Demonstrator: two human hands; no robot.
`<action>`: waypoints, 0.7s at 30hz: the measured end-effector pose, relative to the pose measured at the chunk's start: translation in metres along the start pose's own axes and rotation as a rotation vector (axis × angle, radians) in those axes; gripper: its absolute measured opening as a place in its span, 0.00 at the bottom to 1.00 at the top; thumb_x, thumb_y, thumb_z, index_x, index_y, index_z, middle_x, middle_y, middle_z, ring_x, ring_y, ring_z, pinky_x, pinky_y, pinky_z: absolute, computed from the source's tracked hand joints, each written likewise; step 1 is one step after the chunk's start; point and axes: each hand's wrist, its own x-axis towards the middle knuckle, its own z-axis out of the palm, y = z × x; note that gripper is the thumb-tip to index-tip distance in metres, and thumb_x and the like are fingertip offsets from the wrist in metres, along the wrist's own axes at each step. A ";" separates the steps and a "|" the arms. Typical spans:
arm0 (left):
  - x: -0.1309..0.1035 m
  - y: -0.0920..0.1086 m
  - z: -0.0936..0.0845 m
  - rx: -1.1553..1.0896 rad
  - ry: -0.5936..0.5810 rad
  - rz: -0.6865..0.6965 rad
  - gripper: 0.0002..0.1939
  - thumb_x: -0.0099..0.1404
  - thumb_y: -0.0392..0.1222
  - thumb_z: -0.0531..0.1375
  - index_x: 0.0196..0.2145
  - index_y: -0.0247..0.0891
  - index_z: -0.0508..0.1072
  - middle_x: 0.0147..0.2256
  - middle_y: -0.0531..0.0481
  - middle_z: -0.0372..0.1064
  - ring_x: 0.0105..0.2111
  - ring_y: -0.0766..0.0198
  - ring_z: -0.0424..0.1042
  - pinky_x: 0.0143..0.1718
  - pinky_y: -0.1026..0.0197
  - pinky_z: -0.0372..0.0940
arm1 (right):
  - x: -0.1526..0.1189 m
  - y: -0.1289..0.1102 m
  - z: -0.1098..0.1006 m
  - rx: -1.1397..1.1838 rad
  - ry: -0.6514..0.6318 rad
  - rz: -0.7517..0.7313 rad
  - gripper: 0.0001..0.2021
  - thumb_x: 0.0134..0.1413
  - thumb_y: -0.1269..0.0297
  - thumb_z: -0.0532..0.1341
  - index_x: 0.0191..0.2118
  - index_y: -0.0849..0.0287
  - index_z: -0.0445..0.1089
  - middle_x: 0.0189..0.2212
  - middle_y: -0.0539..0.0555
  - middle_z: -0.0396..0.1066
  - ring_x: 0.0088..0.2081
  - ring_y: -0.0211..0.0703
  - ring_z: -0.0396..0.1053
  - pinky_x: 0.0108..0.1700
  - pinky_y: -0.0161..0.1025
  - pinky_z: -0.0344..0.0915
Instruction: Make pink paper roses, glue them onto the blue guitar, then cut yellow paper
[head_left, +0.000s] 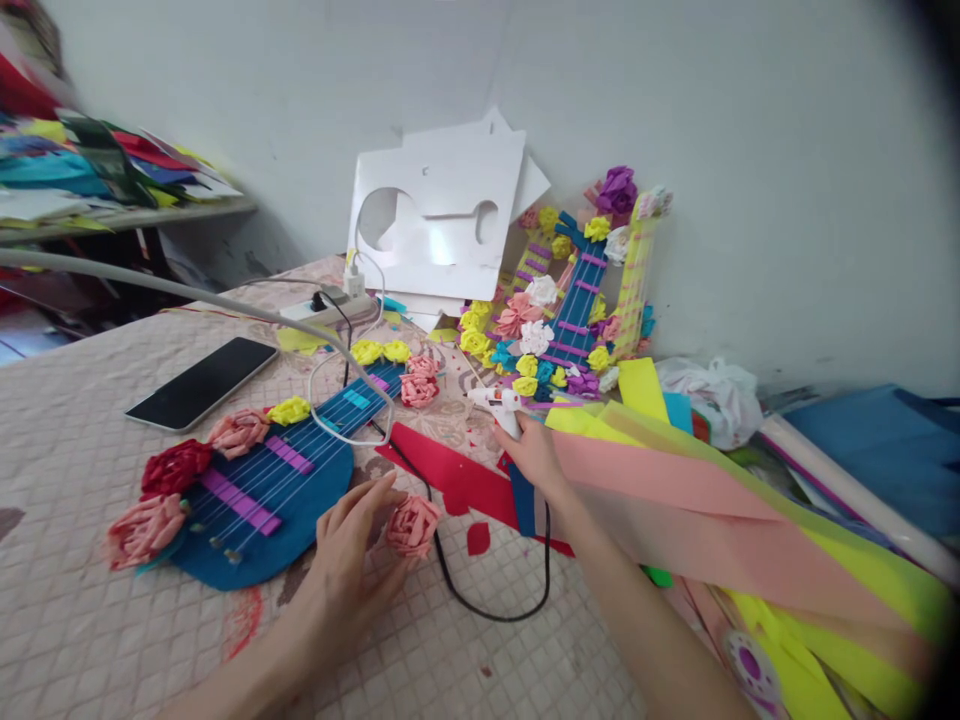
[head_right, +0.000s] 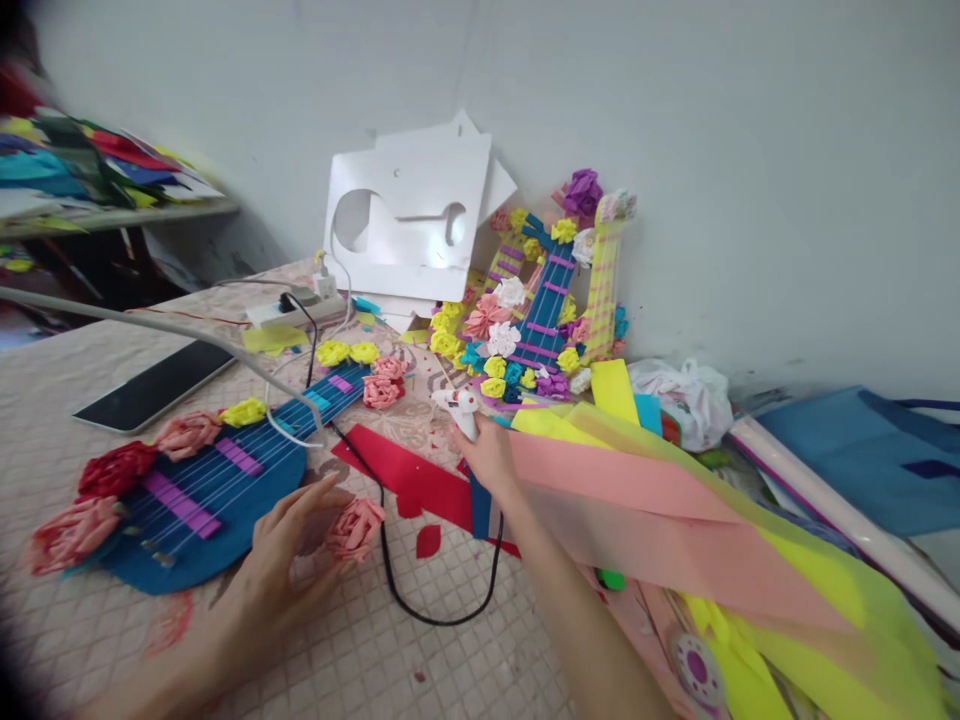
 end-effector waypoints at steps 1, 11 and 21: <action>0.000 0.000 0.000 0.001 -0.001 -0.003 0.33 0.63 0.42 0.56 0.63 0.44 0.47 0.50 0.44 0.67 0.56 0.50 0.58 0.52 0.47 0.55 | 0.001 0.002 0.002 0.003 0.014 -0.001 0.12 0.52 0.57 0.57 0.33 0.61 0.71 0.24 0.53 0.73 0.26 0.44 0.68 0.28 0.36 0.59; -0.002 -0.008 0.001 0.030 -0.033 0.027 0.35 0.63 0.41 0.57 0.63 0.44 0.44 0.52 0.43 0.66 0.57 0.49 0.56 0.52 0.46 0.55 | -0.010 0.013 0.004 0.048 0.108 -0.092 0.17 0.52 0.57 0.58 0.45 0.61 0.68 0.39 0.60 0.73 0.39 0.51 0.70 0.40 0.45 0.67; -0.002 -0.006 -0.002 0.044 -0.043 0.047 0.36 0.63 0.39 0.56 0.64 0.44 0.43 0.52 0.43 0.65 0.57 0.50 0.56 0.53 0.46 0.55 | -0.071 0.005 -0.037 0.052 0.279 -0.143 0.11 0.56 0.62 0.58 0.45 0.57 0.67 0.42 0.59 0.70 0.43 0.49 0.68 0.46 0.49 0.67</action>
